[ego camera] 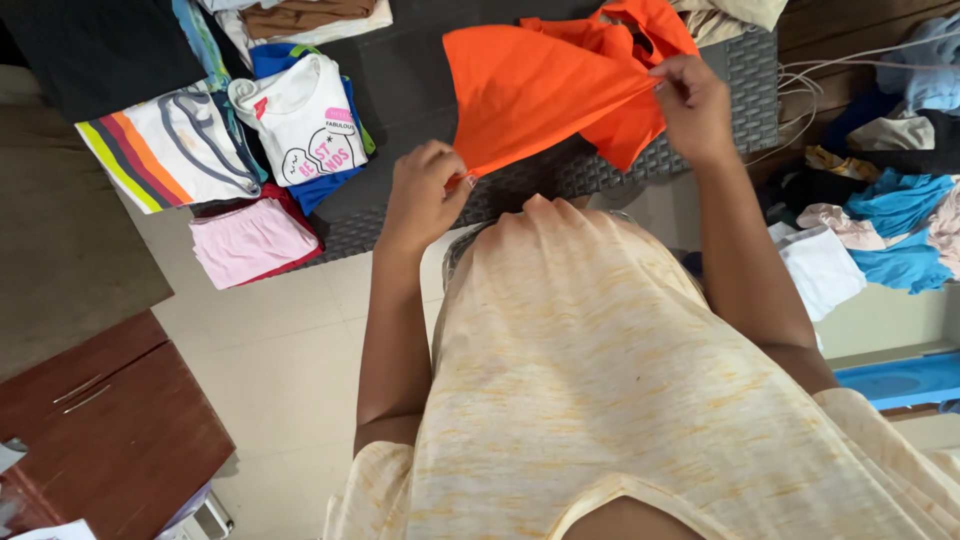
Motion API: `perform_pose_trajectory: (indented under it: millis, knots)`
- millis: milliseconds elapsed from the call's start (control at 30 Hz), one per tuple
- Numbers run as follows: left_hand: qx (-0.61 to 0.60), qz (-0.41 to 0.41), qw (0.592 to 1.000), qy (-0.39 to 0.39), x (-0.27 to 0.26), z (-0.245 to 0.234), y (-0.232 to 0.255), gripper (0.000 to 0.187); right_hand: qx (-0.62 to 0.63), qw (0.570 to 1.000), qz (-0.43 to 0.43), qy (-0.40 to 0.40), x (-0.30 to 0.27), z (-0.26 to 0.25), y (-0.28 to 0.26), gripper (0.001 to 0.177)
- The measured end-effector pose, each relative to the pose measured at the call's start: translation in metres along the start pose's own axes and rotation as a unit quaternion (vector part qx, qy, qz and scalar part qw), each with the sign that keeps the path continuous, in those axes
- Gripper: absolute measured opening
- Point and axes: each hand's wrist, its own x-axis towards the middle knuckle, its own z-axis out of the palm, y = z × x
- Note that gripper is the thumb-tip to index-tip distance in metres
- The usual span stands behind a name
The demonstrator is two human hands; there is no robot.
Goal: Fold various items of clothing and organize them in a pile.
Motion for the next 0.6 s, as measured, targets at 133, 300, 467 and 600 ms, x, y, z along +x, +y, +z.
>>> perform_pose_trajectory:
  millis: [133, 300, 467, 600]
  knots:
    - [-0.106, -0.052, 0.992, -0.042, 0.008, 0.005, -0.003, 0.017, 0.020, 1.000, 0.023, -0.004, 0.000, 0.006, 0.005, 0.014]
    - [-0.060, -0.083, 0.992, -0.080, 0.002, 0.017, -0.014, 0.027, 0.005, 1.000, -0.014, -0.004, -0.003, 0.008, 0.015, 0.022]
    - [0.031, -0.056, 0.998, -0.010, 0.006, 0.020, -0.014, 0.040, 0.088, 0.996, 0.031, -0.015, -0.003, 0.011, -0.001, 0.018]
    - [0.089, -0.115, 0.985, -0.091, 0.003, 0.027, -0.022, 0.026, 0.038, 0.999, 0.023, -0.008, -0.004, 0.009, -0.011, 0.016]
